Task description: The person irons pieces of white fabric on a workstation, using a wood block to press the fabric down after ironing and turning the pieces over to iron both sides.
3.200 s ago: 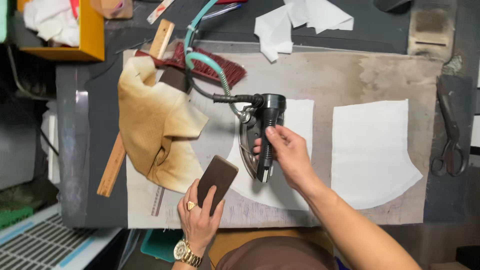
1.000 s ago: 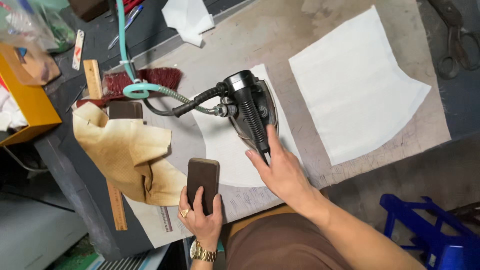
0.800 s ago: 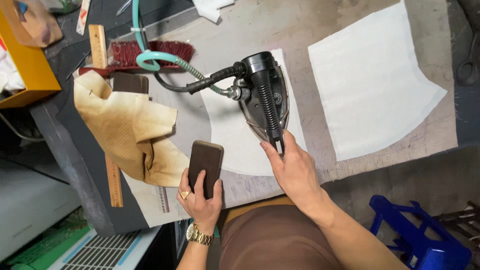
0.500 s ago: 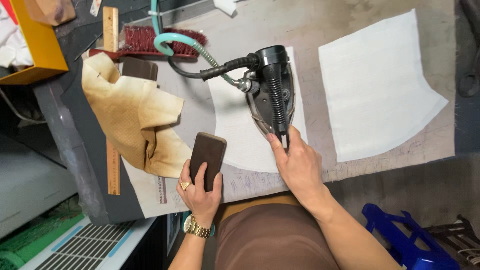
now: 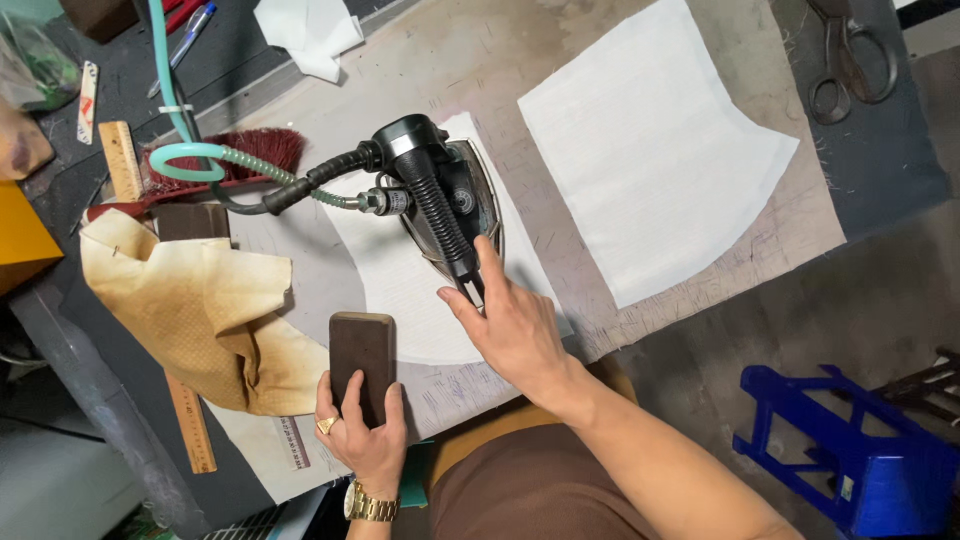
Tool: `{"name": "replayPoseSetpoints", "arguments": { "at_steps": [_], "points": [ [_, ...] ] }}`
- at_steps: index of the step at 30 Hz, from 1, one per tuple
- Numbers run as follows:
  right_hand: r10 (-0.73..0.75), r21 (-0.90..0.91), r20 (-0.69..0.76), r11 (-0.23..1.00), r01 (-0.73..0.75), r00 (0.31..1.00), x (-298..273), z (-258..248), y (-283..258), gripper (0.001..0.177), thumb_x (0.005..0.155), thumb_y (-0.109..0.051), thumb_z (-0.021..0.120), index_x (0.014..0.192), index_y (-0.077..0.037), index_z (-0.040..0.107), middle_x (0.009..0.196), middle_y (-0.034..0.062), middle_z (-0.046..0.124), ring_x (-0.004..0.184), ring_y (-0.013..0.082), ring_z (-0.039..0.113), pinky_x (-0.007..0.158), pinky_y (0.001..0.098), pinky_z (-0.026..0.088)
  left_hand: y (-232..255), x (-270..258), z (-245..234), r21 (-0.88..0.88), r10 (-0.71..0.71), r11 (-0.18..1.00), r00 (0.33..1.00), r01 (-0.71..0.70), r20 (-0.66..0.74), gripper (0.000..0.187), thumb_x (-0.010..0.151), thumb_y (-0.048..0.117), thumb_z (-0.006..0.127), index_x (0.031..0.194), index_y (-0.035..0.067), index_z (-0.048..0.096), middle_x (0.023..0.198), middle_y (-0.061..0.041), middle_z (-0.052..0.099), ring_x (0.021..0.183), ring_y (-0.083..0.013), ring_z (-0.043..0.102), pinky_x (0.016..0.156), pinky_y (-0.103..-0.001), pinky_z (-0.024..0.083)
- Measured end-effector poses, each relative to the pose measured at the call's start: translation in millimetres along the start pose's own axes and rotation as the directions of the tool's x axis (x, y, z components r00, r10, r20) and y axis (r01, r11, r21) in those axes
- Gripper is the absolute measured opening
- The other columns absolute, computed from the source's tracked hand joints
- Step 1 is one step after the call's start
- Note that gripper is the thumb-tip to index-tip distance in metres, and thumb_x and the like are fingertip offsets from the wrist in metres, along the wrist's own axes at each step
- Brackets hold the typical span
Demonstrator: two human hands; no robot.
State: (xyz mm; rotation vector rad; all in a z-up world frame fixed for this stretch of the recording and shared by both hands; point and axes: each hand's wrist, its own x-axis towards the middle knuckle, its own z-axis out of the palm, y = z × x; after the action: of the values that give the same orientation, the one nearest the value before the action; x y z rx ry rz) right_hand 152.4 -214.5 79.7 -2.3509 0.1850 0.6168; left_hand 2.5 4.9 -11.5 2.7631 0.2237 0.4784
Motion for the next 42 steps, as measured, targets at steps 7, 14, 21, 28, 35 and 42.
{"name": "replayPoseSetpoints", "arguments": {
  "at_steps": [7,14,21,28,35,42],
  "points": [
    [-0.169,-0.059,-0.223,0.985,0.160,0.960,-2,2,14,0.068,0.100,-0.044,0.062,0.148,0.000,0.043,0.082,0.0170,0.074,0.057,0.0443,0.064,0.048,0.0540,0.048,0,0,1,-0.025,0.009,1.000,1.000,-0.009,0.000,0.046,0.082,0.022,0.088,0.121,0.005,0.069,0.140,-0.031,0.059,0.123,-0.0447,0.063,0.102,-0.052,0.046],
    [-0.734,-0.110,-0.205,0.675,0.730,0.647,17,-89,1,0.031,0.104,-0.009,0.058,0.127,0.011,0.056,0.108,0.0213,0.071,0.077,0.0282,0.064,0.062,0.0319,0.054,4,1,-3,0.025,-0.046,0.999,0.998,0.045,0.038,0.048,0.086,0.029,0.082,0.127,0.008,0.068,0.143,-0.030,0.056,0.129,-0.0412,0.059,0.100,-0.052,0.043],
    [-0.983,-0.357,0.129,-0.166,0.919,-0.128,116,-74,-14,0.011,0.099,-0.016,0.067,0.096,-0.007,0.072,0.085,0.0067,0.066,0.092,0.0263,0.067,0.101,0.0471,0.055,62,15,3,-0.007,-0.106,0.994,0.988,0.106,-0.112,0.044,0.088,0.033,0.079,0.126,0.014,0.069,0.135,-0.024,0.059,0.118,-0.0390,0.062,0.094,-0.045,0.044],
    [-0.875,-0.185,0.437,-0.314,0.931,-0.208,149,-67,-30,0.038,0.101,-0.028,0.060,0.068,-0.009,0.061,0.059,0.0037,0.061,0.072,0.0205,0.065,0.096,0.0376,0.053,81,4,29,0.120,-0.295,0.937,0.927,0.328,-0.234,0.044,0.087,0.034,0.079,0.125,0.015,0.070,0.134,-0.021,0.060,0.120,-0.0362,0.061,0.091,-0.046,0.045],
    [-0.844,-0.148,0.473,-0.361,0.921,-0.255,165,-65,-16,0.042,0.111,-0.028,0.053,0.072,-0.012,0.058,0.062,0.0023,0.057,0.071,0.0210,0.060,0.091,0.0377,0.046,79,-7,39,0.163,-0.301,0.910,0.879,0.380,-0.370,0.041,0.086,0.040,0.080,0.121,0.020,0.074,0.133,-0.017,0.061,0.116,-0.0326,0.064,0.087,-0.043,0.045],
    [-0.859,-0.108,0.430,-0.353,0.929,-0.277,167,-66,-21,0.042,0.111,-0.026,0.051,0.072,-0.012,0.057,0.061,0.0031,0.056,0.069,0.0212,0.060,0.089,0.0366,0.044,80,-5,41,0.141,-0.313,0.907,0.860,0.396,-0.404,0.043,0.084,0.035,0.081,0.121,0.016,0.073,0.134,-0.017,0.062,0.116,-0.0325,0.064,0.089,-0.044,0.045]
  ]
}}
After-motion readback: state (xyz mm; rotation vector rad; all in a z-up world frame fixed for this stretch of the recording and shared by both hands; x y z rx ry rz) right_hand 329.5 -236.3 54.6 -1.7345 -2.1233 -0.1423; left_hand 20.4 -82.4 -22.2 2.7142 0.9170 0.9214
